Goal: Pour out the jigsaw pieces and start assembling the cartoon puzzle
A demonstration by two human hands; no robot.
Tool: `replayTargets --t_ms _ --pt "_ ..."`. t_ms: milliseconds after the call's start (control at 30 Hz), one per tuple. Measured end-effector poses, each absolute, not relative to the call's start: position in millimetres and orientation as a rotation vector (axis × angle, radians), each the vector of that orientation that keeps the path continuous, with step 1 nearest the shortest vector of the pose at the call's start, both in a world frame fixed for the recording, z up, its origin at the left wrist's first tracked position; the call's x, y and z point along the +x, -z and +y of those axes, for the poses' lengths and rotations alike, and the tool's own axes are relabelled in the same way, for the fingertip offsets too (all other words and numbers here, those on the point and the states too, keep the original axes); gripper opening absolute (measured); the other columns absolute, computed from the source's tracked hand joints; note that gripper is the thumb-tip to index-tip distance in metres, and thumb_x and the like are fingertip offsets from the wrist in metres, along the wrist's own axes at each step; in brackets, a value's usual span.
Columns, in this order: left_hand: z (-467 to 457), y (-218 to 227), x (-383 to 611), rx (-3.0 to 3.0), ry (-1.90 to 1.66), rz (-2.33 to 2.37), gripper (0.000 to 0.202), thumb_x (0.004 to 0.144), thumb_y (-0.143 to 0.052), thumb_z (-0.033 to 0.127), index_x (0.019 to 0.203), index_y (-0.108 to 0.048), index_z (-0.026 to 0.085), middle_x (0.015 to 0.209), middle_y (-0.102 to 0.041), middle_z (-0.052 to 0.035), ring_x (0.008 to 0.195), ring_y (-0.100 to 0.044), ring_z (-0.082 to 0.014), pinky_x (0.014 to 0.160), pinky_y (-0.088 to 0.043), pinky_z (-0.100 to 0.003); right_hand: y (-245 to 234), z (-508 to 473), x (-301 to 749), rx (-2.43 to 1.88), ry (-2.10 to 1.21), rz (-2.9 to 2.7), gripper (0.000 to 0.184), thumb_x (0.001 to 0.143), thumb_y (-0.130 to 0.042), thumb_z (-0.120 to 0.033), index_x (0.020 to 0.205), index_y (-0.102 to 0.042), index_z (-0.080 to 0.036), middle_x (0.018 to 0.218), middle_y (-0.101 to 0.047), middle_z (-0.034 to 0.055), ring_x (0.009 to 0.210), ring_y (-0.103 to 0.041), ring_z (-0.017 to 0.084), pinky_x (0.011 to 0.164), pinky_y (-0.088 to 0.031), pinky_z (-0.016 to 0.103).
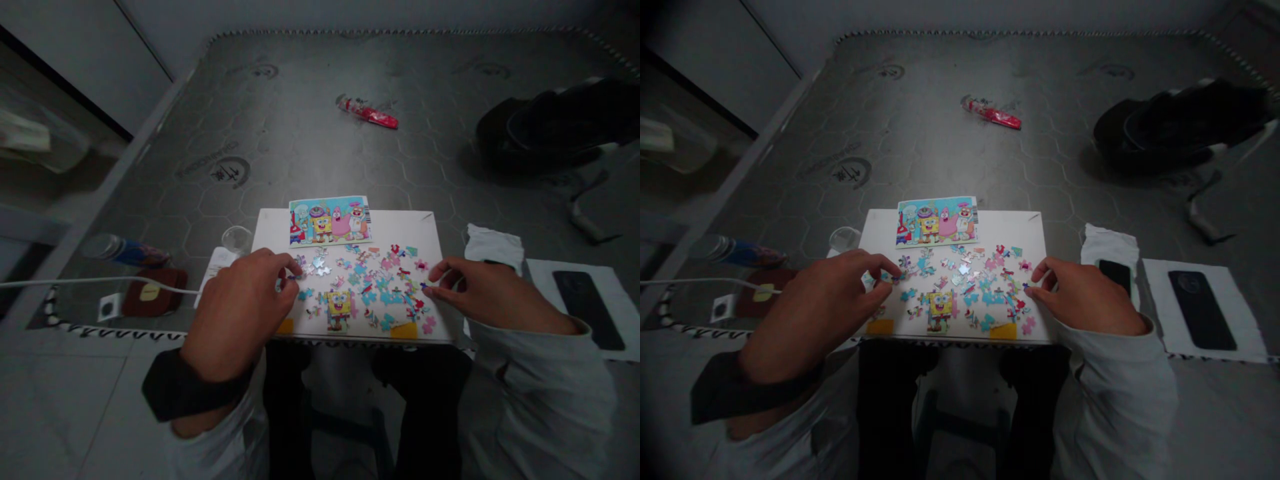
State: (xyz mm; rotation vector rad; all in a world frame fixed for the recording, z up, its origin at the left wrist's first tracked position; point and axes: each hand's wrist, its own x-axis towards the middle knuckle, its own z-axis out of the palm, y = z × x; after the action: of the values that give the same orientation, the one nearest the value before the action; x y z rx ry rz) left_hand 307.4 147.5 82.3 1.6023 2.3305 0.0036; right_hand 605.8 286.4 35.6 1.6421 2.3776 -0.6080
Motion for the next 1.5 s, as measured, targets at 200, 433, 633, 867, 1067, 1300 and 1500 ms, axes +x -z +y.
replayTargets --t_ms 200,433,633,867,1067,1300,1500 --pt "150 -82 307 1.597 0.021 2.329 0.029 0.087 -0.053 0.030 0.106 -0.075 0.028 0.104 -0.074 -0.0055 0.088 -0.069 -0.0269 0.082 -0.051 -0.041 -32 288 608 1.619 0.623 2.410 0.024 0.080 -0.066 -0.051 0.088 -0.068 -0.028 0.080 -0.074 0.0021 0.067 -0.067 0.021 0.064 -0.049 0.036" --pt "147 -85 305 1.623 -0.006 2.344 0.029 0.086 -0.053 0.028 0.104 -0.075 0.028 0.100 -0.075 -0.0052 0.081 -0.068 -0.0246 0.077 -0.052 -0.039 -32 289 608 1.622 0.610 2.419 0.026 0.080 -0.067 -0.052 0.090 -0.068 -0.028 0.080 -0.074 0.0030 0.066 -0.067 0.021 0.062 -0.049 0.036" --pt "146 -86 306 1.594 0.011 2.344 0.029 0.085 -0.053 0.027 0.104 -0.076 0.028 0.101 -0.075 -0.0056 0.081 -0.069 -0.0248 0.079 -0.052 -0.041 -33 288 607 1.631 0.606 2.390 0.026 0.081 -0.066 -0.052 0.092 -0.068 -0.028 0.082 -0.074 0.0025 0.069 -0.067 0.022 0.063 -0.049 0.036" --pt "147 -85 305 1.596 -0.001 2.344 0.029 0.085 -0.053 0.028 0.104 -0.076 0.028 0.101 -0.074 -0.0052 0.082 -0.069 -0.0258 0.080 -0.052 -0.042 -31 288 608 1.626 0.614 2.408 0.025 0.080 -0.066 -0.051 0.090 -0.068 -0.028 0.080 -0.075 0.0036 0.069 -0.068 0.022 0.062 -0.049 0.036" --pt "146 -85 305 1.590 0.004 2.356 0.030 0.084 -0.052 0.028 0.103 -0.076 0.029 0.099 -0.075 -0.0052 0.080 -0.069 -0.0261 0.077 -0.052 -0.040 -29 289 610 1.627 0.618 2.396 0.026 0.081 -0.066 -0.052 0.091 -0.068 -0.029 0.082 -0.074 0.0018 0.069 -0.068 0.022 0.063 -0.049 0.036" --pt "144 -87 304 1.576 0.009 2.379 0.030 0.085 -0.051 0.031 0.102 -0.076 0.030 0.101 -0.074 -0.0052 0.080 -0.068 -0.0274 0.073 -0.050 -0.041 -30 289 608 1.634 0.618 2.383 0.027 0.080 -0.066 -0.053 0.092 -0.068 -0.029 0.081 -0.074 0.0020 0.070 -0.068 0.022 0.062 -0.048 0.036" --pt "139 -92 300 1.528 0.047 2.450 0.031 0.087 -0.047 0.032 0.103 -0.074 0.031 0.103 -0.073 -0.0068 0.084 -0.067 -0.0293 0.072 -0.050 -0.042 -30 289 610 1.617 0.628 2.403 0.027 0.080 -0.066 -0.053 0.092 -0.069 -0.029 0.081 -0.074 0.0022 0.068 -0.067 0.021 0.063 -0.048 0.036"
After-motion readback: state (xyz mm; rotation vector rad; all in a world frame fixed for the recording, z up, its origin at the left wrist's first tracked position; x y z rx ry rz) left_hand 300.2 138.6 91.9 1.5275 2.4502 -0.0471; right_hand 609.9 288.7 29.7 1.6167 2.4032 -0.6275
